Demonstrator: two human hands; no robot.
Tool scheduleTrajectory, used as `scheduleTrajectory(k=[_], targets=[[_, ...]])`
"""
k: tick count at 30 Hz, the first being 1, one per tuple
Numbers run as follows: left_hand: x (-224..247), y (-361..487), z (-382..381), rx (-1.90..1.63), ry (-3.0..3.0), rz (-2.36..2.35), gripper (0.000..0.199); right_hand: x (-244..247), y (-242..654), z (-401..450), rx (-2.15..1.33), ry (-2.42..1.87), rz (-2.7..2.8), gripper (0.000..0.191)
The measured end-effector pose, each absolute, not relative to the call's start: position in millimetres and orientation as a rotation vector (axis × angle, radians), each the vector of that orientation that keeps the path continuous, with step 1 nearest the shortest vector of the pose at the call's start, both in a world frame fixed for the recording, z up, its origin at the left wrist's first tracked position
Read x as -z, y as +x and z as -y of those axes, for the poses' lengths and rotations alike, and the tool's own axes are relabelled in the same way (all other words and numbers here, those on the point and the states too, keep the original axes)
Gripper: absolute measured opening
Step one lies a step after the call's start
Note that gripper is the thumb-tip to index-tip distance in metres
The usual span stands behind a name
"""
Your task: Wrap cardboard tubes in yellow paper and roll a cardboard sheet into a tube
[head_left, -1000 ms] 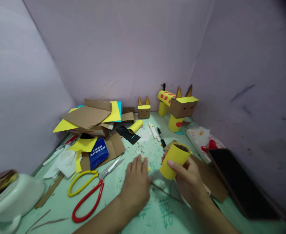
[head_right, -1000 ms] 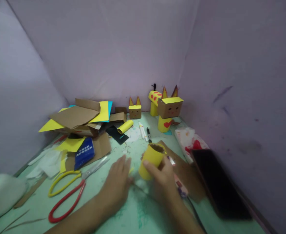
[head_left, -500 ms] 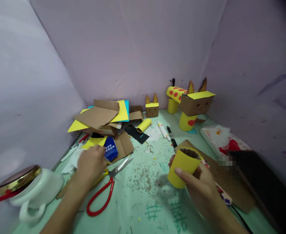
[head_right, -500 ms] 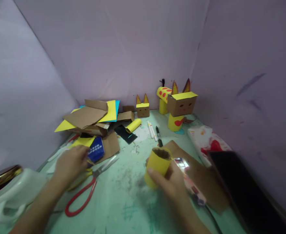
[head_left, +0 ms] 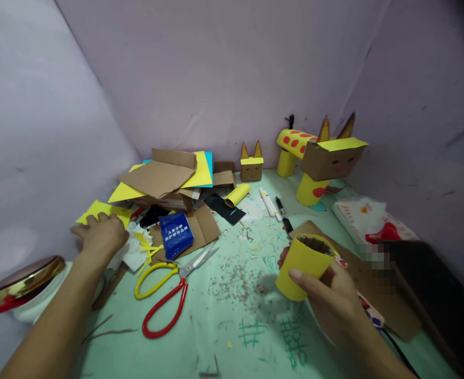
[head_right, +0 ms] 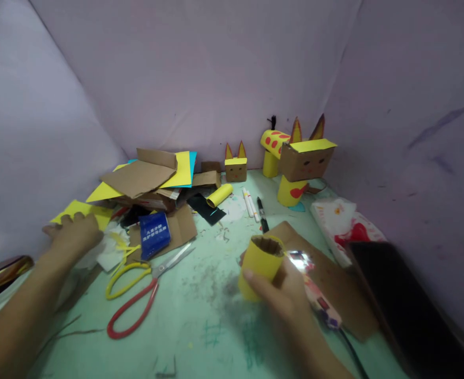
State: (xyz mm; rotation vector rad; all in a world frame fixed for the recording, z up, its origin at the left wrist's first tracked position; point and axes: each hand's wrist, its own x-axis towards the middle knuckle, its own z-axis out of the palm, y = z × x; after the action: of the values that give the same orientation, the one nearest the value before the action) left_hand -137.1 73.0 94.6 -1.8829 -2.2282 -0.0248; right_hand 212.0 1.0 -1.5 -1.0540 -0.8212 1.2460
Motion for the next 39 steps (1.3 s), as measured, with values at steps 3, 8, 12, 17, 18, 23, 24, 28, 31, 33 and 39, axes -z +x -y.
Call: scheduleTrajectory(k=[3,8,12,17,18,23,24,28,31,33,39], targets=[[-83.1,-109.0,-54.1,-0.041,-1.96,2.19,0.038,0.3,212.4,-1.2,-1.253,-1.043,0.827,0.035],[-40.6,-60.1,-17.5,-0.206,-2.305,2.099,0.026,-8.4,209.4,-0.6,-1.261,-0.991,0.82,0.034],[-24.5,-62.5,-12.4,-0.182,-2.282,2.122,0.026,-11.3,206.7,1.0,-1.268,-0.979,0.824,0.031],[-25.6,-91.2,-21.1,-0.133,-2.053,2.174,0.03,-10.5,207.4,1.4,-1.242,-0.941,0.842,0.03],[-27.0,-95.5,-19.9,-0.113,-2.008,2.177,0.032,-10.6,207.8,1.3,-1.229,-0.936,0.844,0.03],[-32.0,-83.0,2.8,0.153,-2.054,2.058,0.036,-13.7,208.8,2.2,-1.208,-0.933,0.853,0.027],[-31.1,-72.5,6.1,0.225,-2.117,2.005,0.038,-14.6,208.7,2.8,-1.205,-0.927,0.857,0.026],[-17.3,-16.9,-3.7,0.31,-2.497,1.714,0.043,-16.4,207.3,5.1,-1.19,-0.924,0.868,0.024],[-1.6,17.3,-13.1,0.238,-2.751,1.493,0.051,-13.3,207.1,4.7,-1.175,-0.92,0.876,0.027],[7.8,28.3,1.3,0.175,-2.894,1.367,0.059,-9.7,207.5,3.9,-1.166,-0.919,0.876,0.028],[26.1,-2.4,92.0,0.529,-3.194,0.955,0.039,-6.6,201.0,5.8,-1.305,-0.974,0.981,0.031]])
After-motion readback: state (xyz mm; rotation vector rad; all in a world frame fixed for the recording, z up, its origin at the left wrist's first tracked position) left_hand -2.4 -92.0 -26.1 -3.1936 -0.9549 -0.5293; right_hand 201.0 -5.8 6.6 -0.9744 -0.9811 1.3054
